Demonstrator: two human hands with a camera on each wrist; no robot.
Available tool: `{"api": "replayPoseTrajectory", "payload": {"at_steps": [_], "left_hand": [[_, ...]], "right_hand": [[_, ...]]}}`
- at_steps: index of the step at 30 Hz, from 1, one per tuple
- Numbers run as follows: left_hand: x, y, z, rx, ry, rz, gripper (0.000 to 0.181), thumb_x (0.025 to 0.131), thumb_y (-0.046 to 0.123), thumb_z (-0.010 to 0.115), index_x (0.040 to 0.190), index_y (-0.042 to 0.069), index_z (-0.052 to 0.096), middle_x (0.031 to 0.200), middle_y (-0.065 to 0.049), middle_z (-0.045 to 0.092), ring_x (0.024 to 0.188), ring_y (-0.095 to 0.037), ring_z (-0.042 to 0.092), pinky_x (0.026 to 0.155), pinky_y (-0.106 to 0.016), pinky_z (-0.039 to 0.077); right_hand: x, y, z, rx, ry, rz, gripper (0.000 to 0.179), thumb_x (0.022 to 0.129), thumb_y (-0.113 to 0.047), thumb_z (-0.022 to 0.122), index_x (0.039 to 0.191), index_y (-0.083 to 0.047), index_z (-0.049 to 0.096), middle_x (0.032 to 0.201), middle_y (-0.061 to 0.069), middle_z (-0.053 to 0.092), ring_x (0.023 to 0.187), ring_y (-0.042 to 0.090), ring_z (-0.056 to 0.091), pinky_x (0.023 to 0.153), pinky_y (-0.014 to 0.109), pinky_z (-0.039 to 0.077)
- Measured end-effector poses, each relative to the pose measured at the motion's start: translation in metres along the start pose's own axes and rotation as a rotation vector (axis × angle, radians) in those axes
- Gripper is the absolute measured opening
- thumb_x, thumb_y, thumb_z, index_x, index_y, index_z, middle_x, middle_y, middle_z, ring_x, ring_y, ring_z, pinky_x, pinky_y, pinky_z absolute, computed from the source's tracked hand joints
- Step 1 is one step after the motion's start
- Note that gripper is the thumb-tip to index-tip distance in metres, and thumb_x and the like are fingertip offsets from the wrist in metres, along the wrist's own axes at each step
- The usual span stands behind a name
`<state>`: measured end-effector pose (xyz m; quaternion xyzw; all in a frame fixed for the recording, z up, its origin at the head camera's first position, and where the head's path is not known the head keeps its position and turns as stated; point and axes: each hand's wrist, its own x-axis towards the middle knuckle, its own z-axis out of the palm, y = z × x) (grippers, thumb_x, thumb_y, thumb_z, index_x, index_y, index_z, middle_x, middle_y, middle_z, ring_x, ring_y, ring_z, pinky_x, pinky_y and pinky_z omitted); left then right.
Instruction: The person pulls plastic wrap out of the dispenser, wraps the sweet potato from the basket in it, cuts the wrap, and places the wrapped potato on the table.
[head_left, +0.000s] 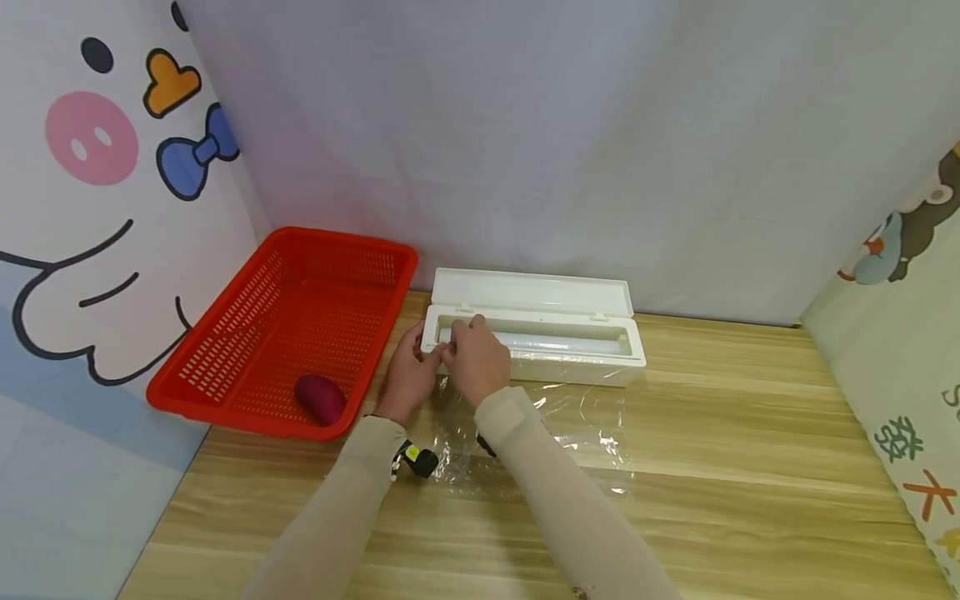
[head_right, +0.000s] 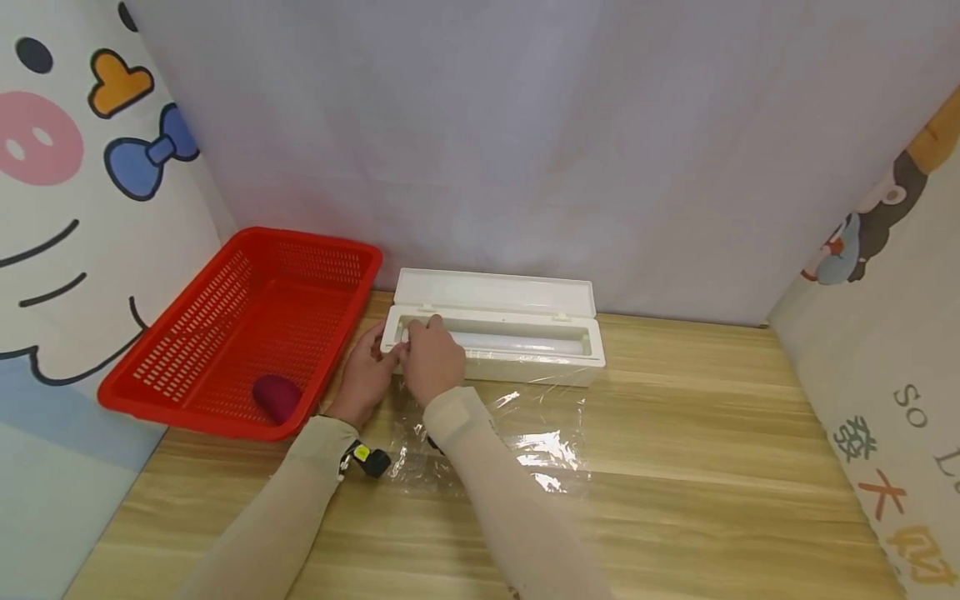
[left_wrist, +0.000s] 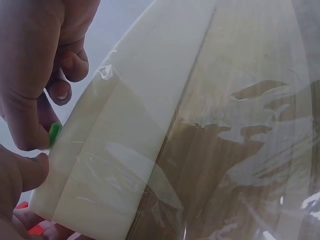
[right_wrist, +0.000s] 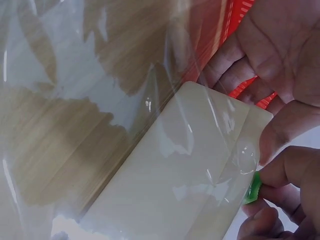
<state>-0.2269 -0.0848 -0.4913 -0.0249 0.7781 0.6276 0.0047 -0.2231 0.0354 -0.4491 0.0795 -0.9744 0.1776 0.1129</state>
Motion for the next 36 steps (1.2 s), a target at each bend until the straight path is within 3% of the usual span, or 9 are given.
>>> {"api": "replayPoseTrajectory", "payload": {"at_steps": [10,17,30,36], "left_hand": [[-0.001,0.000,0.001,-0.017,0.002,-0.002,0.060,0.105,0.016,0.061,0.159,0.008,0.036,0.155,-0.015,0.049,0.139,-0.033,0.046,0.113,-0.051,0.037],[-0.001,0.001,0.001,-0.046,0.005,-0.008,0.061,0.104,0.016,0.062,0.159,0.007,0.036,0.153,-0.017,0.050,0.138,-0.032,0.049,0.110,-0.048,0.042],[-0.002,0.001,0.003,-0.087,0.013,0.015,0.060,0.104,0.012,0.060,0.158,0.003,0.036,0.152,-0.019,0.051,0.133,-0.031,0.052,0.108,-0.046,0.043],[-0.003,-0.009,0.004,-0.075,-0.017,0.022,0.061,0.109,0.018,0.053,0.163,0.007,0.027,0.163,-0.014,0.038,0.149,-0.029,0.035,0.120,-0.048,0.031]], "right_hand": [[-0.002,0.002,-0.003,0.021,-0.017,0.002,0.025,0.097,-0.031,0.074,0.089,-0.010,0.066,0.086,0.006,0.054,0.059,0.018,0.056,0.052,0.034,0.051],[-0.002,0.005,-0.006,0.016,-0.018,0.028,0.010,0.094,-0.017,0.073,0.089,-0.010,0.069,0.087,0.005,0.057,0.063,0.017,0.056,0.052,0.031,0.050],[-0.007,0.018,-0.013,0.049,0.024,0.020,0.008,0.090,-0.008,0.070,0.084,-0.009,0.065,0.084,0.006,0.054,0.060,0.017,0.051,0.049,0.032,0.046],[-0.011,0.025,-0.014,0.102,0.039,-0.033,0.013,0.094,-0.005,0.068,0.083,-0.007,0.065,0.085,0.007,0.054,0.061,0.016,0.050,0.052,0.031,0.046]]}}
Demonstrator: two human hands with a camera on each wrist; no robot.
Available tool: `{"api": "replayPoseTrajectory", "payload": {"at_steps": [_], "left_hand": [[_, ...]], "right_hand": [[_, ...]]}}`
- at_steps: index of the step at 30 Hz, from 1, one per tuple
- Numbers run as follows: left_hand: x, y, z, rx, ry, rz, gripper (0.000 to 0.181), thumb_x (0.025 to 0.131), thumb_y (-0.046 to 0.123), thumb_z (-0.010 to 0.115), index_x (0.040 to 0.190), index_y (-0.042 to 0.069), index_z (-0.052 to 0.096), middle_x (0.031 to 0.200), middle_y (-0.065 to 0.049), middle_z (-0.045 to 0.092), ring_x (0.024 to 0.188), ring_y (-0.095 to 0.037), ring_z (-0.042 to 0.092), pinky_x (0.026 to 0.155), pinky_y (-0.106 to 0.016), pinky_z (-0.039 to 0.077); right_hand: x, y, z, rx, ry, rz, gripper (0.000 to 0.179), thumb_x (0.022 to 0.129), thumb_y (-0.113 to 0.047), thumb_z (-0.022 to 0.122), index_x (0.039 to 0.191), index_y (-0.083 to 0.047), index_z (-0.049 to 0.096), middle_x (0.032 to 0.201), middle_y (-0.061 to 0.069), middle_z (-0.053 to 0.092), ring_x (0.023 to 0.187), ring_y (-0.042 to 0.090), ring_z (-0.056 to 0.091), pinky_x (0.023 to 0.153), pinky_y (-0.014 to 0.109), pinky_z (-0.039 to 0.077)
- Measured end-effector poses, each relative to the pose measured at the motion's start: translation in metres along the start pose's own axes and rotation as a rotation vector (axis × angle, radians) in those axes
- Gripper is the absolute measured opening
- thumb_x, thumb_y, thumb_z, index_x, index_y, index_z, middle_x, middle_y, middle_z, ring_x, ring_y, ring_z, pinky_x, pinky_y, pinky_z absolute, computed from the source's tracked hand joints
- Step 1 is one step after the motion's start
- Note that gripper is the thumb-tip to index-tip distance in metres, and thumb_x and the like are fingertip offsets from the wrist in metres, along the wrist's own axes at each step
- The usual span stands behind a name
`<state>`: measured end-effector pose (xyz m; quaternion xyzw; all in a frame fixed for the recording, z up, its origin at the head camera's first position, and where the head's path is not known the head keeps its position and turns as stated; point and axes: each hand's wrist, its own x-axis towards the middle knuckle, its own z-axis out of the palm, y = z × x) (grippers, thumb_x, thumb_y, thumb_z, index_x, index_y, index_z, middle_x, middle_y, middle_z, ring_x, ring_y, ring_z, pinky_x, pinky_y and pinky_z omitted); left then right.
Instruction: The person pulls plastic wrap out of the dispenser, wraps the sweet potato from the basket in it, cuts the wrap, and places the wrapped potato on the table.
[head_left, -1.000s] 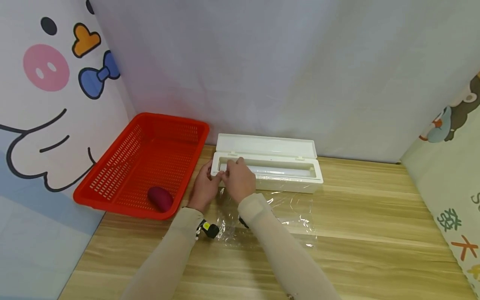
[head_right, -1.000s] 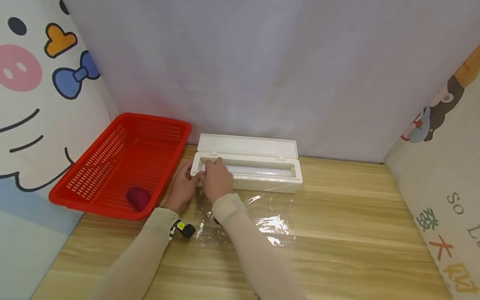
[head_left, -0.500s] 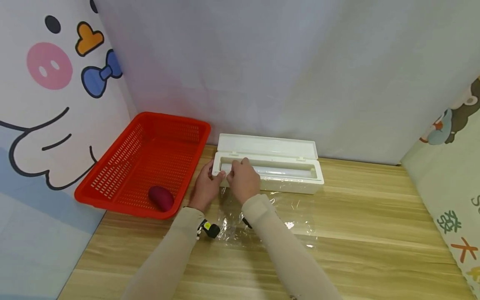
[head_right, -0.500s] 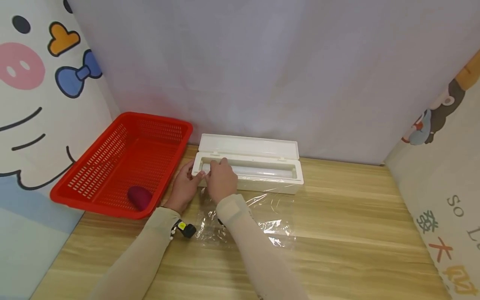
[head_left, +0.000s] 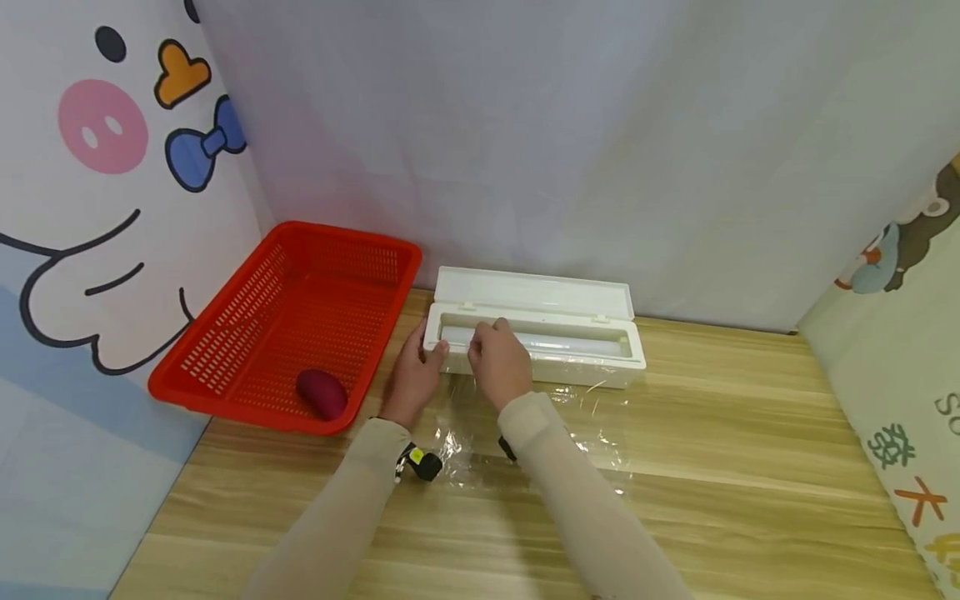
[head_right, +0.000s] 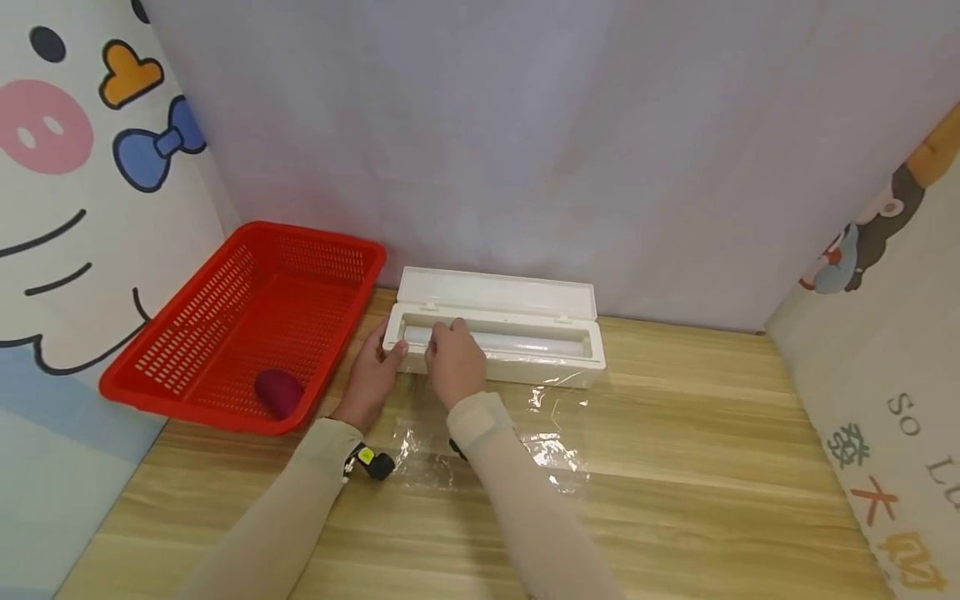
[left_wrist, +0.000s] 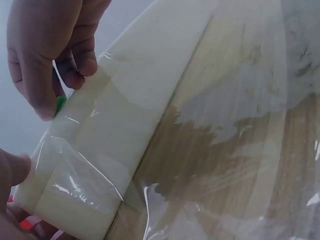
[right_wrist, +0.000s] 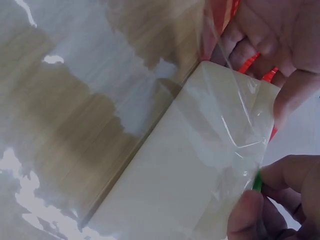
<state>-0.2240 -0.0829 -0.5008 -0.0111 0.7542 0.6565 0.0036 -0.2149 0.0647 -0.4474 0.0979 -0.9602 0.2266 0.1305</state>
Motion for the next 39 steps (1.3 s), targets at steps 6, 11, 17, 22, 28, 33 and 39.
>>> {"api": "replayPoseTrajectory", "payload": {"at_steps": [6,11,17,22,28,33,39], "left_hand": [[-0.003,0.003,-0.001,-0.075,-0.001,-0.046,0.059,0.110,0.029,0.047,0.164,0.014,0.029,0.165,-0.009,0.036,0.149,-0.026,0.034,0.122,-0.049,0.028],[-0.003,0.008,0.005,0.032,0.007,-0.070,0.070,0.102,0.031,0.063,0.162,0.017,0.031,0.156,-0.009,0.046,0.136,-0.026,0.046,0.115,-0.049,0.037],[-0.003,0.014,0.013,0.143,0.071,-0.086,0.072,0.096,0.028,0.073,0.157,0.015,0.036,0.141,-0.011,0.056,0.118,-0.030,0.055,0.103,-0.047,0.045],[-0.004,0.018,0.014,0.201,0.082,-0.104,0.073,0.096,0.026,0.072,0.157,0.015,0.035,0.140,-0.012,0.056,0.118,-0.031,0.054,0.103,-0.049,0.045],[-0.005,0.020,0.014,0.213,0.095,-0.113,0.075,0.096,0.023,0.072,0.159,0.013,0.032,0.144,-0.014,0.052,0.122,-0.034,0.052,0.105,-0.051,0.044],[-0.005,0.020,0.012,0.194,0.089,-0.124,0.076,0.097,0.025,0.071,0.160,0.013,0.030,0.146,-0.014,0.049,0.124,-0.033,0.051,0.107,-0.051,0.043],[-0.004,0.021,0.011,0.214,0.070,-0.118,0.081,0.096,0.026,0.072,0.161,0.011,0.027,0.151,-0.016,0.046,0.128,-0.035,0.050,0.108,-0.051,0.041]], "right_hand": [[-0.002,0.001,0.000,0.019,0.010,-0.030,0.014,0.095,-0.004,0.067,0.082,-0.006,0.065,0.083,0.007,0.053,0.060,0.016,0.048,0.053,0.030,0.047],[-0.004,0.001,0.001,-0.003,0.030,-0.032,0.011,0.094,-0.003,0.069,0.083,-0.006,0.066,0.083,0.007,0.054,0.061,0.017,0.051,0.051,0.031,0.048],[-0.005,0.001,0.001,-0.027,0.036,-0.035,0.009,0.095,-0.006,0.070,0.087,-0.006,0.067,0.083,0.006,0.054,0.061,0.017,0.054,0.051,0.031,0.049],[-0.005,0.001,0.001,-0.027,0.014,-0.026,0.009,0.096,-0.006,0.069,0.087,-0.006,0.067,0.084,0.005,0.053,0.059,0.015,0.051,0.050,0.030,0.047],[-0.005,0.001,0.002,-0.010,0.010,-0.028,0.011,0.096,-0.005,0.067,0.085,-0.007,0.066,0.083,0.004,0.050,0.054,0.013,0.046,0.047,0.028,0.043],[-0.004,0.001,0.002,-0.011,0.021,-0.038,0.012,0.095,-0.005,0.067,0.084,-0.009,0.067,0.081,0.004,0.049,0.052,0.012,0.044,0.046,0.028,0.041],[-0.005,0.002,0.001,-0.021,0.041,-0.036,0.011,0.095,-0.006,0.069,0.084,-0.009,0.067,0.081,0.004,0.051,0.053,0.013,0.046,0.046,0.028,0.042]]}}
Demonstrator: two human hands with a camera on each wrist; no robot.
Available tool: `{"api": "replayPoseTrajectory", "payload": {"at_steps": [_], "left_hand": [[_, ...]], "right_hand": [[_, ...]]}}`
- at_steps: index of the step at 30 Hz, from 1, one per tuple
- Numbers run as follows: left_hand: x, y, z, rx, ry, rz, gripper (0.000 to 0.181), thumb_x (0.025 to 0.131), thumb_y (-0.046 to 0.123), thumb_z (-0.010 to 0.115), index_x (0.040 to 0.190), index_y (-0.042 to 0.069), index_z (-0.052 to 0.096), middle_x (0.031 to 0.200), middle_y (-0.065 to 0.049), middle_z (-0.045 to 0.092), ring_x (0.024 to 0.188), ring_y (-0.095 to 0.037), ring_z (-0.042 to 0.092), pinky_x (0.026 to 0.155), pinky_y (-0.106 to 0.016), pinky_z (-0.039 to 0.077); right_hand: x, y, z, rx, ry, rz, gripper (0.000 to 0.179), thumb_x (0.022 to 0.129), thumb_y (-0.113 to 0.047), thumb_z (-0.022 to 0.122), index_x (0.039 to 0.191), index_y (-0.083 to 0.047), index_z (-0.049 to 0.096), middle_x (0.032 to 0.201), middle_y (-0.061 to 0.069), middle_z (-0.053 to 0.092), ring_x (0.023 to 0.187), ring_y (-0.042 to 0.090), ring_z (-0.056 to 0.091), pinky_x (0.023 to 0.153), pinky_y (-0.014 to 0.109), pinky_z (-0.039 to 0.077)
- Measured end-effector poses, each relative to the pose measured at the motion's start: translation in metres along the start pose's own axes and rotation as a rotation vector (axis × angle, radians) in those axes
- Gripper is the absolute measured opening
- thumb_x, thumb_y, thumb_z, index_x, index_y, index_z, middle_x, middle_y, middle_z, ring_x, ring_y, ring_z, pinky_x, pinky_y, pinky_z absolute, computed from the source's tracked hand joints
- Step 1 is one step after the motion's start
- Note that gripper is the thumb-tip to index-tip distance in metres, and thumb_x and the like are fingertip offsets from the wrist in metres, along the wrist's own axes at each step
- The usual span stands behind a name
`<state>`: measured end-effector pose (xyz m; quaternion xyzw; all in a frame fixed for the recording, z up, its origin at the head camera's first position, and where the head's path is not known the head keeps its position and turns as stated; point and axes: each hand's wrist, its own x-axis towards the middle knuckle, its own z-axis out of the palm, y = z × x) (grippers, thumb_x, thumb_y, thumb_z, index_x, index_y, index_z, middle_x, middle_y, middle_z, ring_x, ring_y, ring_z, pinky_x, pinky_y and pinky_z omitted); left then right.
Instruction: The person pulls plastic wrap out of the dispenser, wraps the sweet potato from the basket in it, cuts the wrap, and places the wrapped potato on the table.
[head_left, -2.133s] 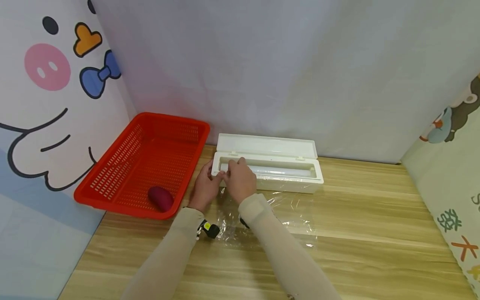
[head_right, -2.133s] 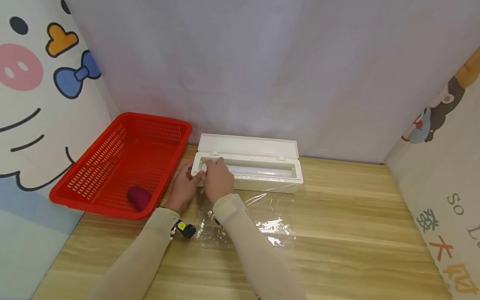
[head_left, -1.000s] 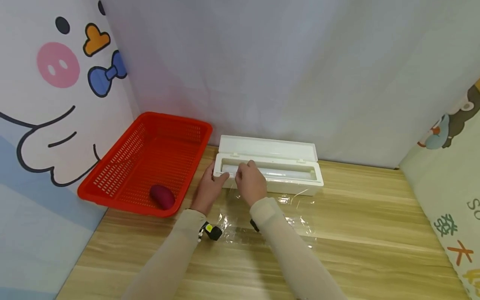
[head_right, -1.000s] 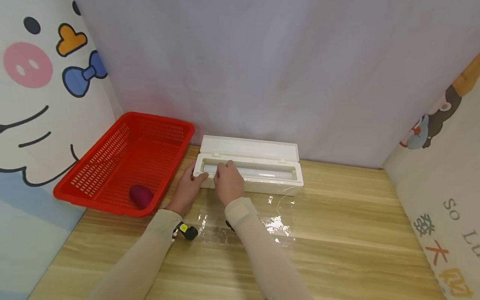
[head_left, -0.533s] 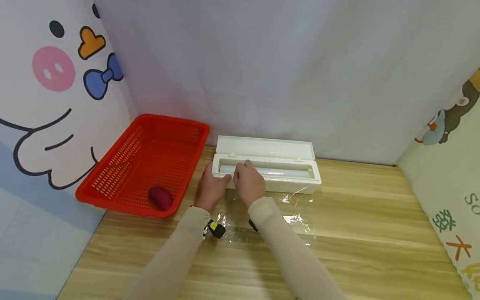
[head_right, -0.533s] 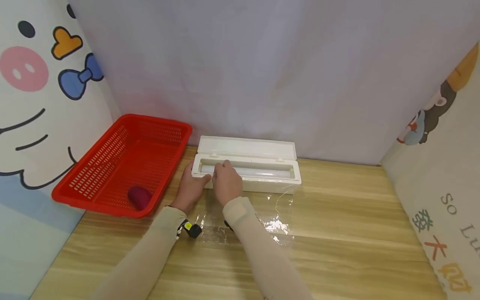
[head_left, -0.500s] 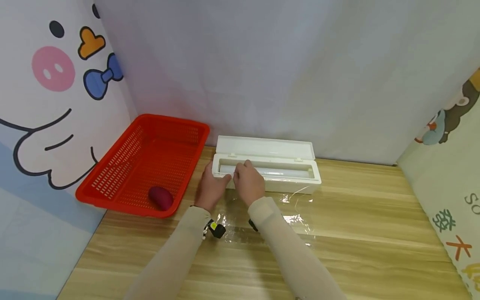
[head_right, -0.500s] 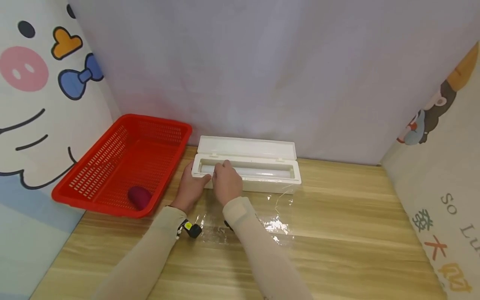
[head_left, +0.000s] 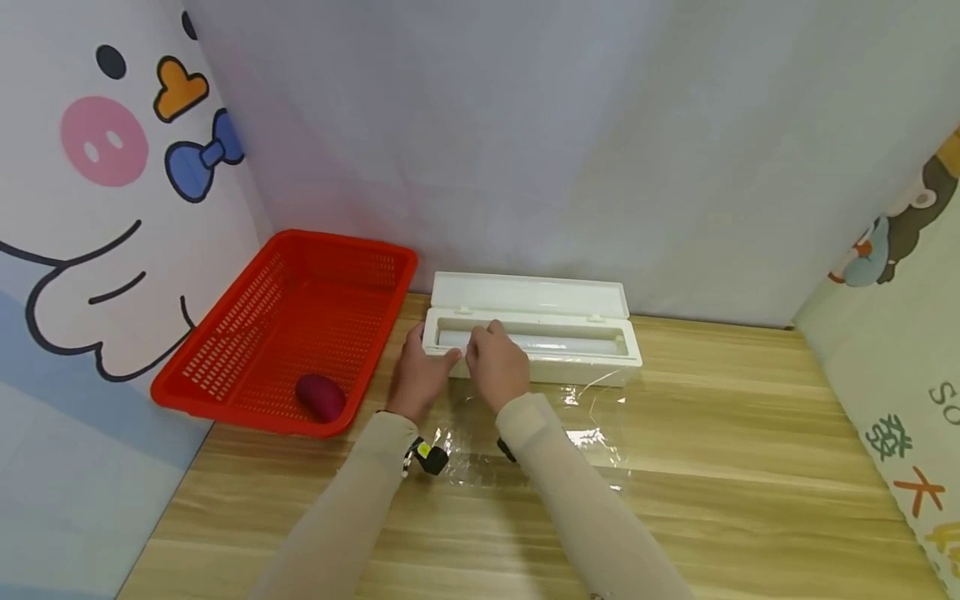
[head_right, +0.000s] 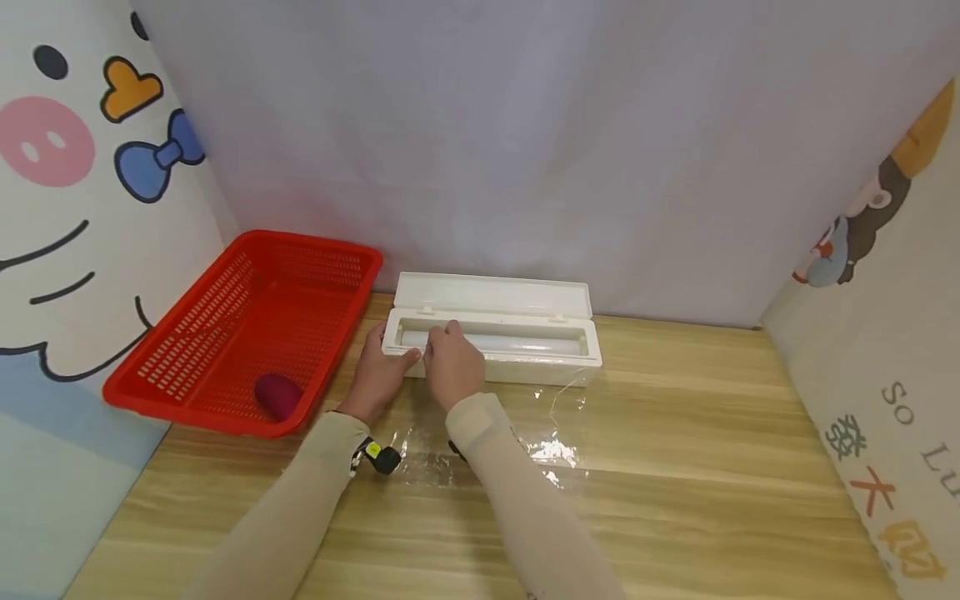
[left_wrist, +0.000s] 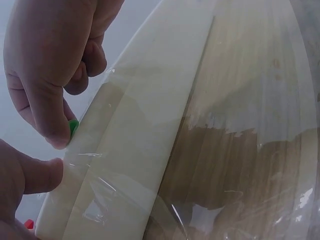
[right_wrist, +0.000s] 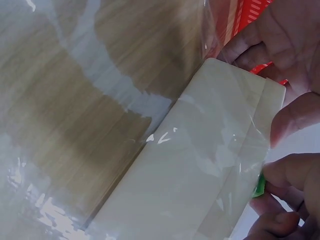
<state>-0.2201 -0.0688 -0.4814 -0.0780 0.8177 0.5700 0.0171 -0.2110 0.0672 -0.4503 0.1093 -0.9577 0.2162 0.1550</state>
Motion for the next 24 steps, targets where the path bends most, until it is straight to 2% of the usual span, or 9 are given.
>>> {"api": "replayPoseTrajectory", "payload": {"at_steps": [6,14,24], "left_hand": [[0.0015,0.0016,-0.0006,0.035,-0.010,0.022,0.088,0.097,0.025,0.071,0.166,0.014,0.018,0.163,-0.017,0.035,0.139,-0.036,0.044,0.115,-0.053,0.036],[0.0039,-0.0031,0.0001,0.043,-0.012,0.029,0.084,0.097,0.024,0.070,0.165,0.017,0.022,0.156,-0.017,0.043,0.130,-0.035,0.049,0.109,-0.053,0.040],[0.0048,-0.0041,-0.0010,0.052,-0.014,0.037,0.083,0.098,0.025,0.071,0.165,0.017,0.023,0.155,-0.018,0.043,0.133,-0.037,0.047,0.111,-0.055,0.038]], "right_hand": [[-0.0003,-0.0006,-0.0003,0.001,0.000,0.008,0.010,0.094,-0.007,0.070,0.084,-0.008,0.068,0.082,0.005,0.053,0.054,0.013,0.048,0.047,0.028,0.044],[-0.0004,0.0003,0.0005,-0.002,-0.024,0.027,0.011,0.095,-0.008,0.069,0.084,-0.009,0.067,0.082,0.003,0.051,0.053,0.013,0.047,0.046,0.028,0.042],[0.0006,0.0043,0.0008,-0.033,-0.030,0.018,0.010,0.093,-0.009,0.070,0.084,-0.009,0.068,0.083,0.003,0.052,0.053,0.012,0.047,0.046,0.028,0.044]]}}
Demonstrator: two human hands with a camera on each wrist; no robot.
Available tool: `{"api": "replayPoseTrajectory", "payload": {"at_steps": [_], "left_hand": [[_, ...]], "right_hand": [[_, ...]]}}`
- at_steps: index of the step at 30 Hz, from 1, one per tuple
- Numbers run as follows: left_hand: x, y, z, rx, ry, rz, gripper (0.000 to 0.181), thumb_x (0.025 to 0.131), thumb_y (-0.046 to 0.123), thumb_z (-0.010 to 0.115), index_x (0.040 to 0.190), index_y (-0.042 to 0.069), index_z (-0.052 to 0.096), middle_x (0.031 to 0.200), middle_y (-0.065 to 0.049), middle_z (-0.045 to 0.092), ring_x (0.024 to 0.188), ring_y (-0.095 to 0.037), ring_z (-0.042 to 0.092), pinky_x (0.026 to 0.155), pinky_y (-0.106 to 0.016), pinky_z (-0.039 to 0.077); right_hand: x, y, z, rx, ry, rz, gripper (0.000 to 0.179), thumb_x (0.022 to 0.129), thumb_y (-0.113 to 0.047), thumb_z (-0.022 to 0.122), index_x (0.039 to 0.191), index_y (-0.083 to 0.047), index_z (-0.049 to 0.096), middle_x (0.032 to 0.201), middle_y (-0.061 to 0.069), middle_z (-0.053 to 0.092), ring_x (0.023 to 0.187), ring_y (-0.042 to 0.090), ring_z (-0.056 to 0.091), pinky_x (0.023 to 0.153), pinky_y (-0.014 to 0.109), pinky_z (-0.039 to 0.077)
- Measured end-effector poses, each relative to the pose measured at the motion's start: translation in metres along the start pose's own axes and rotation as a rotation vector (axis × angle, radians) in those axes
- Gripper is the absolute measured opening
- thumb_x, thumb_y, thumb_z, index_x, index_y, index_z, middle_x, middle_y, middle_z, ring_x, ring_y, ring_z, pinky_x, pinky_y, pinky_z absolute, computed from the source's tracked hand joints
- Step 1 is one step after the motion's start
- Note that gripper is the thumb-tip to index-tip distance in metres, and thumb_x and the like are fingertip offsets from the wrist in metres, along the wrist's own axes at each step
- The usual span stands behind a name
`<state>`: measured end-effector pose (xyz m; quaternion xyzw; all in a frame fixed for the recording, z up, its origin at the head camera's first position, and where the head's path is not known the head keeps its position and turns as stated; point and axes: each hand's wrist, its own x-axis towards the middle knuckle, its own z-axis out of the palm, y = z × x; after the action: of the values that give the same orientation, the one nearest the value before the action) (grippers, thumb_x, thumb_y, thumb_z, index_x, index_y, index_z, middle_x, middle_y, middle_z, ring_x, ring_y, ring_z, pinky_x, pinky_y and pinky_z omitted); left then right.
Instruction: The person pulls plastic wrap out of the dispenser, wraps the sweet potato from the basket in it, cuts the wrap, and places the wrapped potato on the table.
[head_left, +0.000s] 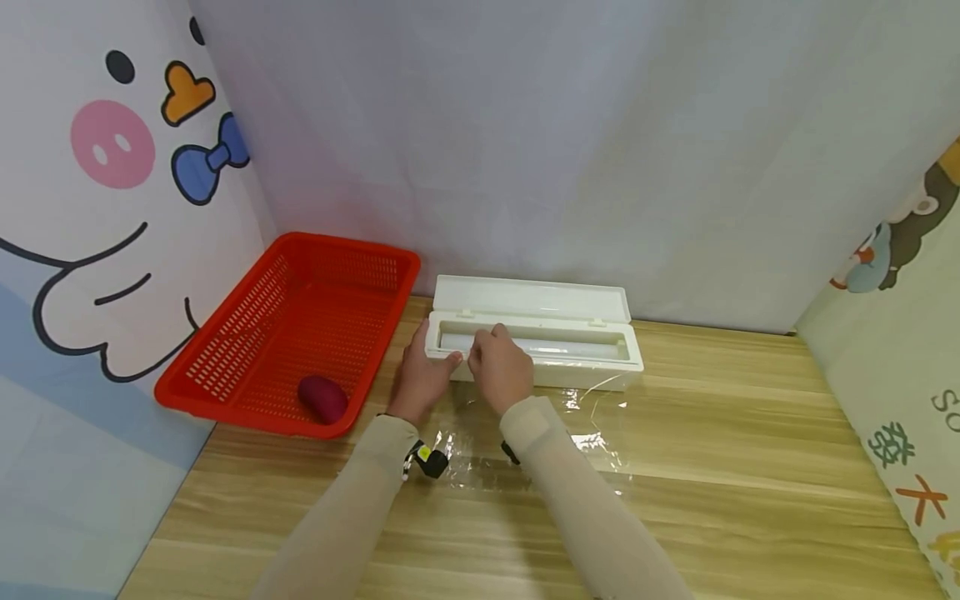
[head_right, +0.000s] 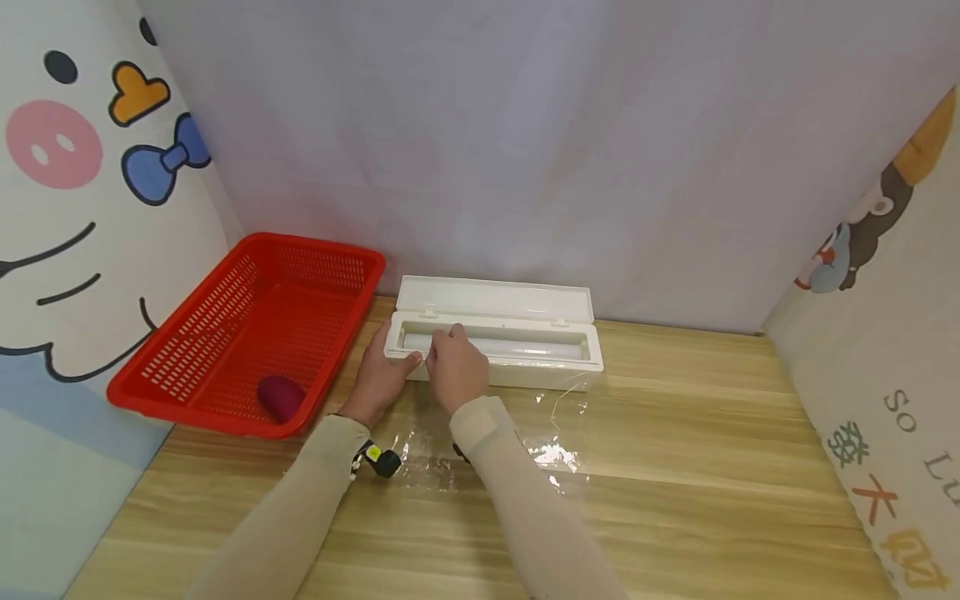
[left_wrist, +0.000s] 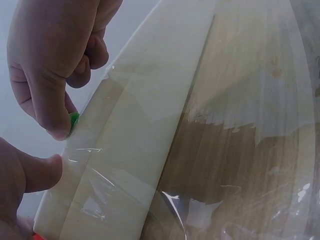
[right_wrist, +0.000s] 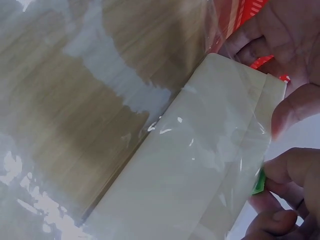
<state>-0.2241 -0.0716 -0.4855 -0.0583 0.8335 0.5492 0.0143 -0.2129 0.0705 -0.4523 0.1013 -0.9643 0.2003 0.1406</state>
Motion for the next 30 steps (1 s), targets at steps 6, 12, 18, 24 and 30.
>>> {"api": "replayPoseTrajectory", "payload": {"at_steps": [6,12,18,24,30], "left_hand": [[-0.002,0.002,0.000,0.018,-0.005,0.001,0.083,0.098,0.028,0.070,0.165,0.017,0.023,0.156,-0.020,0.041,0.135,-0.039,0.046,0.111,-0.057,0.038],[-0.003,0.003,0.000,0.024,-0.011,-0.003,0.083,0.098,0.030,0.070,0.166,0.019,0.022,0.157,-0.021,0.039,0.138,-0.040,0.044,0.112,-0.058,0.037],[-0.004,0.005,0.000,0.006,-0.008,-0.005,0.084,0.099,0.029,0.070,0.166,0.021,0.020,0.158,-0.020,0.039,0.138,-0.039,0.044,0.113,-0.057,0.037],[-0.003,0.004,-0.001,-0.021,-0.013,-0.012,0.083,0.098,0.031,0.069,0.166,0.021,0.022,0.159,-0.015,0.041,0.138,-0.035,0.045,0.113,-0.056,0.037],[0.000,0.000,-0.005,-0.139,-0.059,0.012,0.081,0.100,0.033,0.066,0.166,0.017,0.021,0.164,-0.013,0.036,0.144,-0.033,0.040,0.119,-0.054,0.032]], "right_hand": [[-0.001,0.004,-0.004,-0.027,0.016,0.005,0.012,0.093,-0.010,0.071,0.081,-0.011,0.068,0.082,0.003,0.052,0.051,0.012,0.045,0.045,0.029,0.042],[-0.002,0.011,-0.009,-0.010,-0.004,0.019,0.011,0.093,-0.011,0.071,0.083,-0.010,0.068,0.083,0.004,0.054,0.054,0.012,0.048,0.047,0.029,0.044],[-0.004,0.019,-0.014,-0.002,-0.015,0.030,0.011,0.096,-0.011,0.070,0.085,-0.009,0.069,0.084,0.004,0.055,0.057,0.013,0.049,0.049,0.029,0.046],[-0.005,0.021,-0.013,0.096,-0.052,0.050,0.008,0.098,-0.008,0.068,0.090,-0.006,0.069,0.088,0.006,0.054,0.065,0.015,0.052,0.058,0.029,0.050],[-0.006,0.021,-0.010,0.131,-0.035,0.046,0.008,0.097,-0.006,0.067,0.088,-0.005,0.068,0.090,0.007,0.053,0.069,0.017,0.054,0.063,0.030,0.053]]}}
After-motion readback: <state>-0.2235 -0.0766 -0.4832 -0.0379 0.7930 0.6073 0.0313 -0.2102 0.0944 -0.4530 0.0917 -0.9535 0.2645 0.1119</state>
